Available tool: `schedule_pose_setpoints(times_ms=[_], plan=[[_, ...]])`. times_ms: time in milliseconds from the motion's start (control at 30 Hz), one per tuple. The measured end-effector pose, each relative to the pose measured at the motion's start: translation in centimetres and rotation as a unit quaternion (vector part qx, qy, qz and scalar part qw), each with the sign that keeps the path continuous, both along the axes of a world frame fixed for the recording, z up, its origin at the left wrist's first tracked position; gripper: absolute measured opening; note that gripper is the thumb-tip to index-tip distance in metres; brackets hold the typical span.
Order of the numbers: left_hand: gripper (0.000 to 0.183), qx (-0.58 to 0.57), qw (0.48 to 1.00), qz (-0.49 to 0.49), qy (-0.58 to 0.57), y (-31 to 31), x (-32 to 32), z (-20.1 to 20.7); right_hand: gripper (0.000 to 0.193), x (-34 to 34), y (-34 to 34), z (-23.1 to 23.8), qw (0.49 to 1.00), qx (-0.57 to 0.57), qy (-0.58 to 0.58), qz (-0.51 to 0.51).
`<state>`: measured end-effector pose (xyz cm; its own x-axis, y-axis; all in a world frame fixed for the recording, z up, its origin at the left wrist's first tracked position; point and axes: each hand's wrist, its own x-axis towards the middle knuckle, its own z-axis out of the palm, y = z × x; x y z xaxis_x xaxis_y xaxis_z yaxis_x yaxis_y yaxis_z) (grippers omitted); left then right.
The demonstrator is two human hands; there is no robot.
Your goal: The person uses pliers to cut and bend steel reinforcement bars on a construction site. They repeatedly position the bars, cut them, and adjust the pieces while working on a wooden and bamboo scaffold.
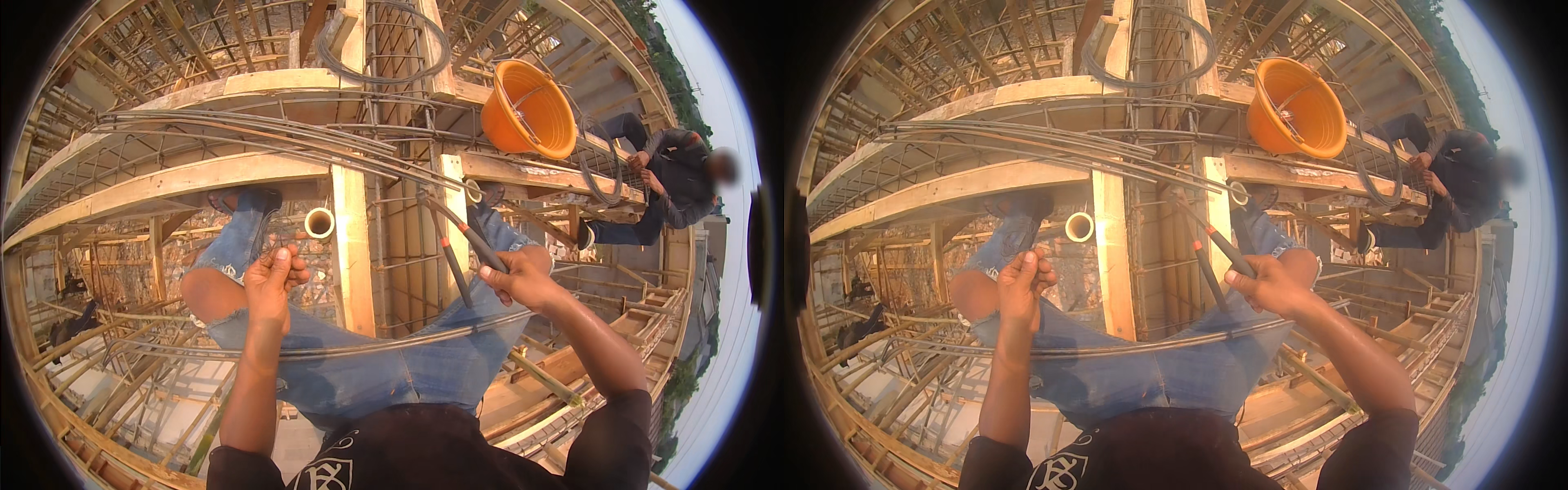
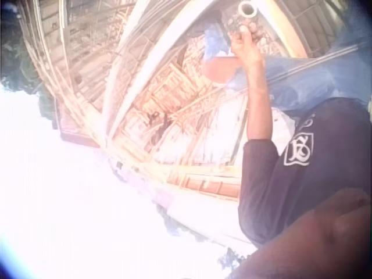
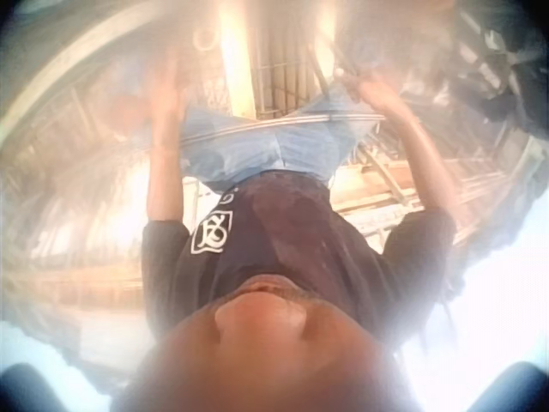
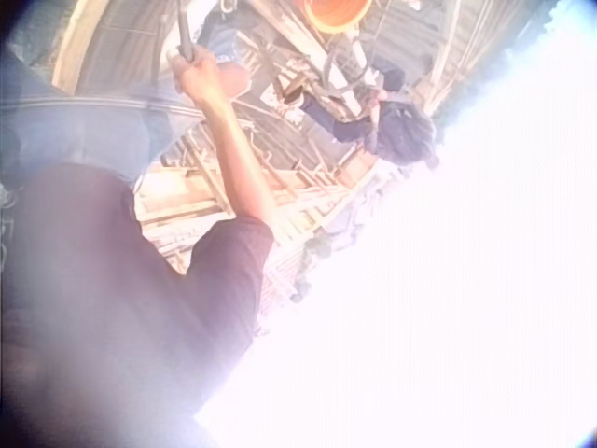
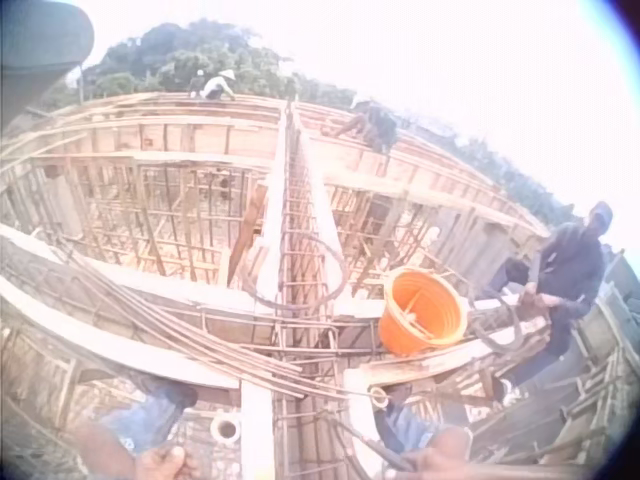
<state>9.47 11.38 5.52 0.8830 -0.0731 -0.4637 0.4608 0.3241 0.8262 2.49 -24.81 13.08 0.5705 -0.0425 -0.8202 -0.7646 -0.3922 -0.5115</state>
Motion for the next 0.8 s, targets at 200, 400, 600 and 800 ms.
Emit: schedule_pose_setpoints(times_ms=[200, 400, 600, 800], plan=[[0.018, -0.055, 0.997, -0.027, 0.036, -1.3, -2.4, 1.4, 0.038, 14.4, -2.5, -10.3, 0.983, -0.01, -0.177, -0.042], [0.019, -0.022, 0.997, -0.032, 0.063, 0.1, -4.8, 2.9, 0.038, 17.3, -2.0, -19.2, 0.888, -0.423, -0.169, 0.071], [0.022, -0.195, 0.965, -0.066, 0.163, 0.2, -3.2, 3.3, 0.035, 14.6, -0.6, -16.7, 0.858, -0.366, -0.359, 0.041], [0.021, -0.09, 0.959, -0.229, 0.14, -1.3, -1.9, 4.1, 0.035, 8.6, 10.0, -2.9, 0.903, 0.127, -0.406, 0.059]])
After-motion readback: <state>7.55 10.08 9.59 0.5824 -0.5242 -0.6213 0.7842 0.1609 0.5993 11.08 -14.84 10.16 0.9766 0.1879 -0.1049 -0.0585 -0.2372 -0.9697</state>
